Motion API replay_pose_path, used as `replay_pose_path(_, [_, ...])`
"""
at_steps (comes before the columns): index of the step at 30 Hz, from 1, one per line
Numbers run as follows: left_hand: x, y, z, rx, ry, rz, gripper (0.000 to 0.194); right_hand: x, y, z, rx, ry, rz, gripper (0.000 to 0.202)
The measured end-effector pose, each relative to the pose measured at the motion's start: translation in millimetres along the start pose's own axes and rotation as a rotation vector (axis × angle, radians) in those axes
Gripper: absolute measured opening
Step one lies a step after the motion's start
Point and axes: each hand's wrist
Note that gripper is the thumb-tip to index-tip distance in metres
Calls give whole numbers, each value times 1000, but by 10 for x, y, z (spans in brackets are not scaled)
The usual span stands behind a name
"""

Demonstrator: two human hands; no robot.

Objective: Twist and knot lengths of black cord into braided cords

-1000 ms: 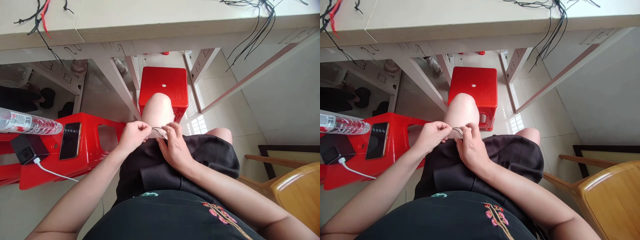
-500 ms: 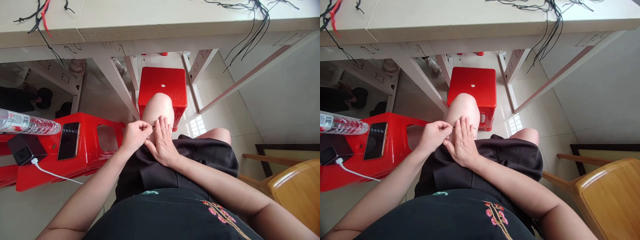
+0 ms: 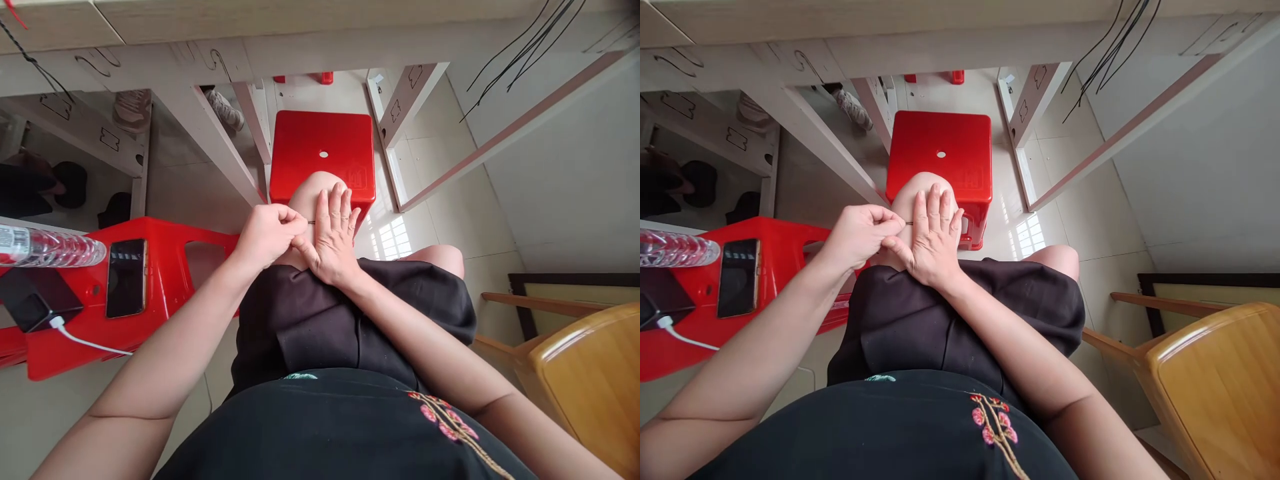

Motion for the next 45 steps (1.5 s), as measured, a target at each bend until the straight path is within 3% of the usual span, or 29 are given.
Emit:
replay_pose_path(2, [-10,45,-35,4,-9,-8,5,7,76,-27,0,1,-18,85])
replay_pose_path(8, [-16,168,-82,104,-113,116,10,43,264,-88,6,-30,-63,84])
replay_pose_path(15, [7,245,-88,114,-123,165,18,125,429,-85,-18,-48,-66,80])
replay_pose_path(21, [28,274,-133,99,-70,161,13,155,619,-117,-32,12,-114,71])
replay_pose_path(29, [57,330,-147,93,-5,161,8,190,889,-176,-165,117,-65,66])
replay_pose_path(45, [46,408,-149,55,-33,131,10,-152,1043,-470,-167,116,-100,67])
Point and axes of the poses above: each hand's wrist, its own y-axis towards the middle knuckle, its own x-axis out of the back of the hand, z = x × y, and after that the axes turned 7 degrees about -z, right-handed
